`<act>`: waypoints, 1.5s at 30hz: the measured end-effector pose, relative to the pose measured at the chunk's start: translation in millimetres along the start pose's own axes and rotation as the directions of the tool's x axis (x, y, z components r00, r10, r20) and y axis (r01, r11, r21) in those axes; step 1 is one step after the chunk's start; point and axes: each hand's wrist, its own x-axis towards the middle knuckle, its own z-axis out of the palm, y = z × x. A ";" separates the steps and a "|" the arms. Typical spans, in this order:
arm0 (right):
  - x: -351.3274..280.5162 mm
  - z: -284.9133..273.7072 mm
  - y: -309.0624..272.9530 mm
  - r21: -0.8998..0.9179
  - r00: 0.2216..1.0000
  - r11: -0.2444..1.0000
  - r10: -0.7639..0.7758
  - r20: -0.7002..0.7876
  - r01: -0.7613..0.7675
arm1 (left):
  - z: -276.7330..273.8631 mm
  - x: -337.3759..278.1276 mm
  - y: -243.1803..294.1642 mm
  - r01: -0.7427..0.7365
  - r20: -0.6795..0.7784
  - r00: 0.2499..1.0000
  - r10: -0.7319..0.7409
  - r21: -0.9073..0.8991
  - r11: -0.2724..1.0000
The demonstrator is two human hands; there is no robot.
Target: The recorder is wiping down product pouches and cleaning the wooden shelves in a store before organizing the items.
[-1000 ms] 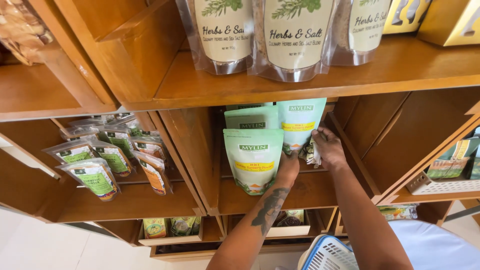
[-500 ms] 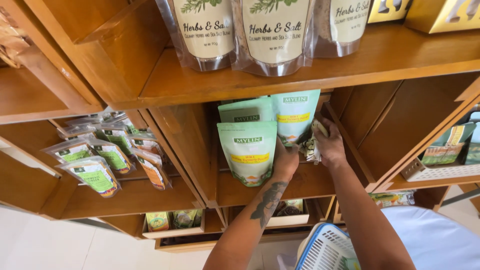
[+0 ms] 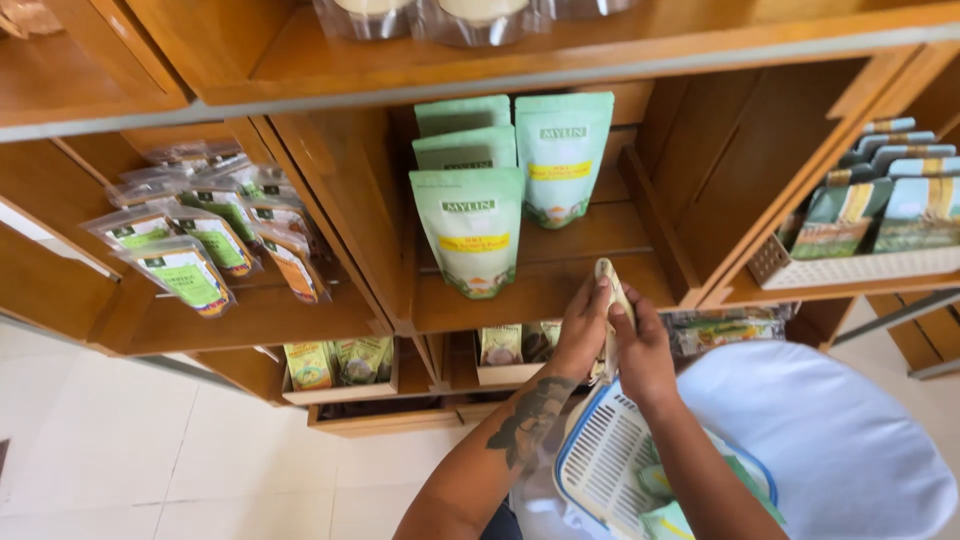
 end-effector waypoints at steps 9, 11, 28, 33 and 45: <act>-11.2 -25.3 20.2 0.176 0.999 0.984 -0.025 -0.029 0.030 | 8.3 -60.3 -11.9 -0.162 0.085 0.984 0.159 0.027 0.986; 2.1 -15.3 18.3 0.221 0.999 0.975 -0.001 -0.036 0.008 | -4.4 -60.0 -0.5 -0.315 -0.161 0.921 0.356 0.230 0.921; 144.0 106.6 -21.3 -0.153 0.920 0.988 0.084 0.384 -0.026 | -139.8 41.9 1.2 -0.242 -0.470 0.778 0.416 0.387 0.890; 149.8 106.1 -5.5 0.009 0.855 0.993 0.096 0.510 -0.117 | -151.7 61.3 -4.5 -0.174 -0.454 0.833 0.315 0.326 0.929; 146.0 99.2 8.0 0.052 0.747 0.984 0.094 0.658 -0.169 | -158.2 73.3 -16.8 -0.184 -0.592 0.791 0.154 0.010 0.983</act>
